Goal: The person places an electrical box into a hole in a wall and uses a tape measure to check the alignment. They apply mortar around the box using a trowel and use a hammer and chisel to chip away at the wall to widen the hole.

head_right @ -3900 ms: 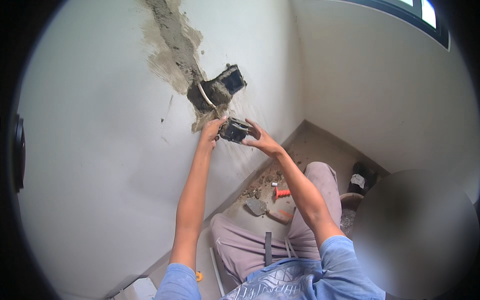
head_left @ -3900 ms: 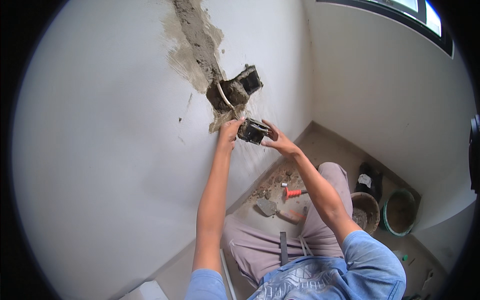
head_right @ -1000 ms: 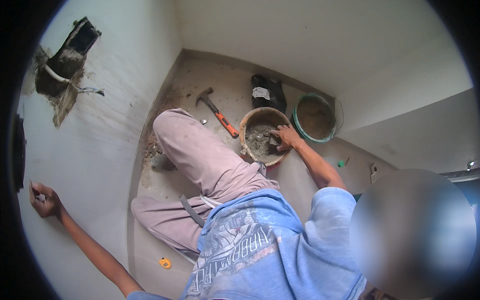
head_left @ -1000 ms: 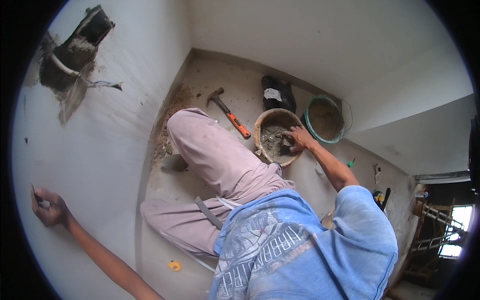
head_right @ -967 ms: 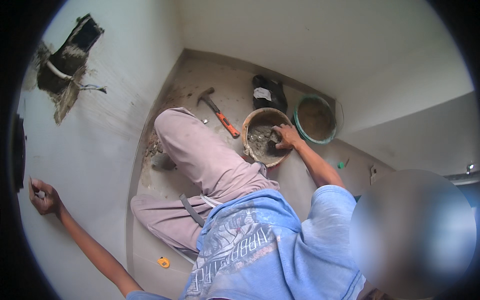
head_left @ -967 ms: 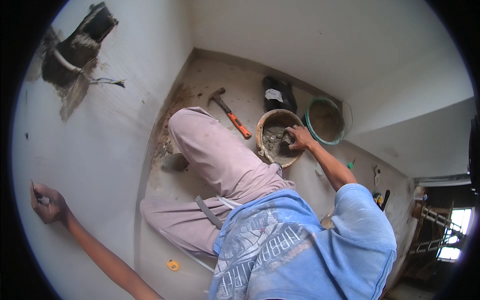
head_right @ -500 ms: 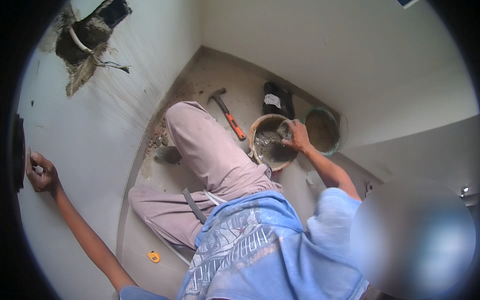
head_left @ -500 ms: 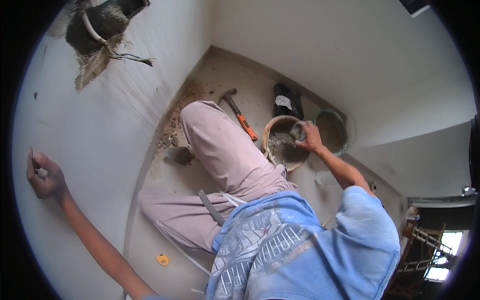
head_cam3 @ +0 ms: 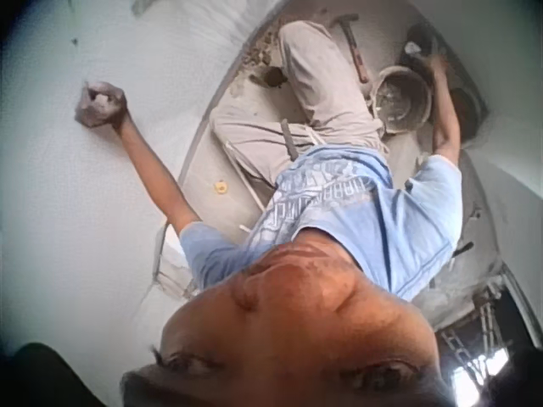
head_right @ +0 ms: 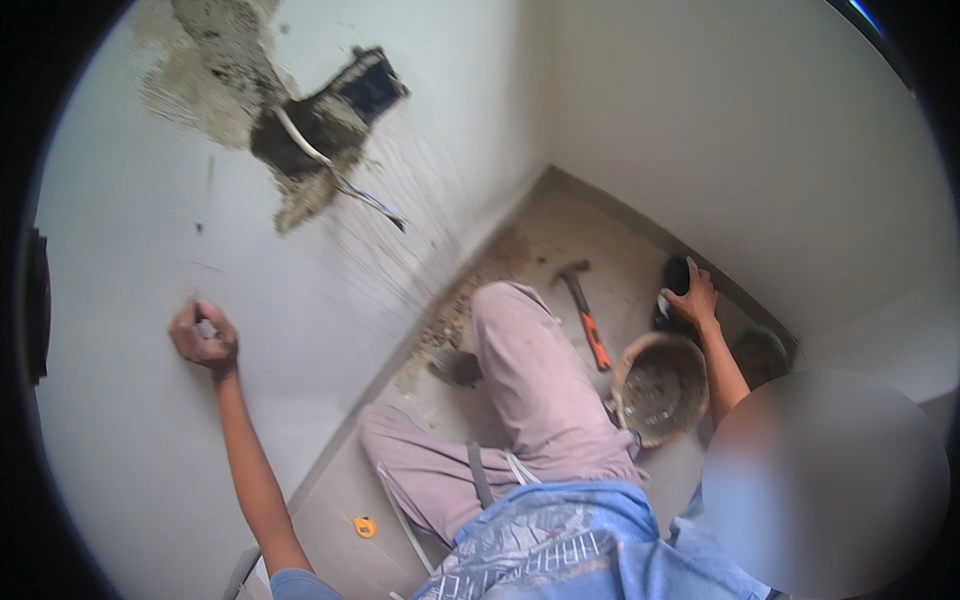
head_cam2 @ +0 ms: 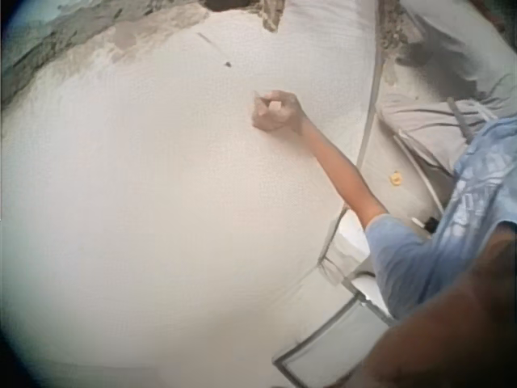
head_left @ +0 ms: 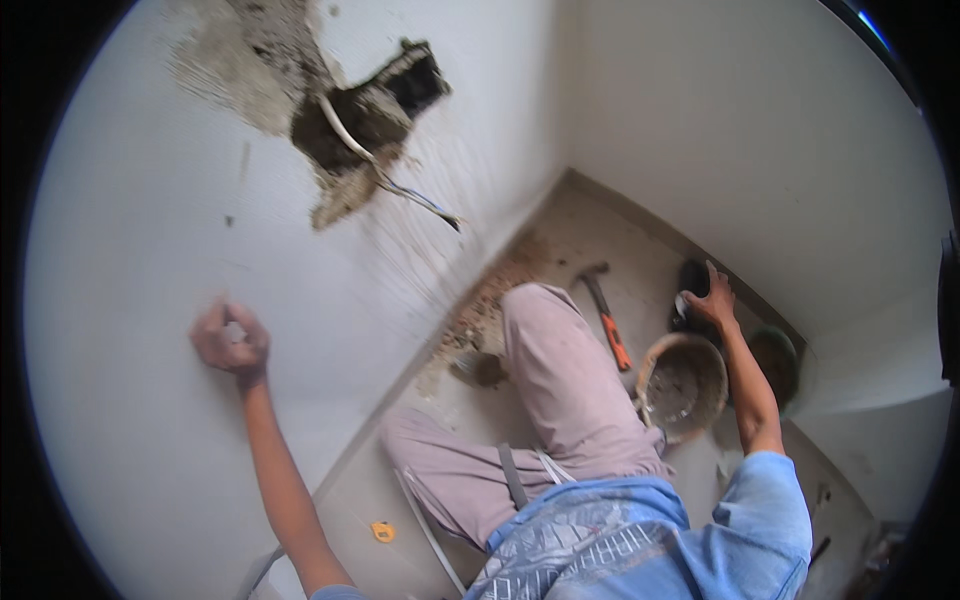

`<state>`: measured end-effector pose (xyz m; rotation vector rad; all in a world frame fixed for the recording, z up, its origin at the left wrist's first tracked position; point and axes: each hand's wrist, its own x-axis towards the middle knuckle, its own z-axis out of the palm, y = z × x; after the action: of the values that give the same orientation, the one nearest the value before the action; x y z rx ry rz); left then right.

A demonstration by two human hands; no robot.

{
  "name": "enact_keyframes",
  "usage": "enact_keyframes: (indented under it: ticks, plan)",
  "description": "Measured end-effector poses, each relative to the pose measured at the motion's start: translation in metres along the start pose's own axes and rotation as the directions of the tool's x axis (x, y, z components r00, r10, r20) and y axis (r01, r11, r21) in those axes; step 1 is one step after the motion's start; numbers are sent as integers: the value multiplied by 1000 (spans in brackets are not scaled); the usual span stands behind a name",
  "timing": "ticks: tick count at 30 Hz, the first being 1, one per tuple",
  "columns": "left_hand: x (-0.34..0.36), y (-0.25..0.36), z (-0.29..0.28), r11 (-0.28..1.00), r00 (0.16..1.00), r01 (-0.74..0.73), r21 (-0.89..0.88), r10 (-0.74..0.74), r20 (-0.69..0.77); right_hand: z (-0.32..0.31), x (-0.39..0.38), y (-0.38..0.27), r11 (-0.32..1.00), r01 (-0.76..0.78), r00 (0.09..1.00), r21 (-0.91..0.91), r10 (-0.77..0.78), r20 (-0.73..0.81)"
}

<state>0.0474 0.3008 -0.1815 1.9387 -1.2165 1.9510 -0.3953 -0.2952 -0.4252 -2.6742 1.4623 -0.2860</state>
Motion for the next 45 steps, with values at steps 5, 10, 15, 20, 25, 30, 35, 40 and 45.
enact_keyframes:
  ticks: [5, 10, 15, 20, 25, 30, 35, 40, 45]
  plan:
    - [28, 1, -19, 998, 996, 14, 56, -18, 82, -70, 51, -200, 527, 424, 902, 737, -325, -286]
    - [30, 5, -3, 996, 993, 30, 89, -40, 112, -148, 73, -380, 112, 657, 713, 745, -411, -568]
    - [32, 8, 0, 993, 993, 20, 115, -33, 112, -161, 100, -458, 217, 906, 420, 362, -375, -826]
    - [32, 9, -1, 994, 996, 22, 108, -31, 84, -168, 120, -467, 270, 960, 229, 77, -595, -770]
    - [31, 10, -5, 995, 996, 23, 99, -31, 78, -190, 131, -469, 176, 969, 31, -173, -781, -624]
    - [29, 11, -2, 996, 997, 34, 82, -39, 66, -194, 149, -481, 27, 916, -189, -400, -851, -490]
    - [26, 7, -2, 997, 996, 52, 58, -56, 66, -178, 149, -487, -19, 908, -277, -419, -777, -566]
    - [26, 5, -3, 996, 996, 62, 59, -66, 68, -175, 149, -475, -1, 955, -195, -296, -752, -629]
    - [30, 8, -4, 997, 999, 34, 73, -36, 37, -178, 139, -474, 47, 960, -154, -277, -738, -657]
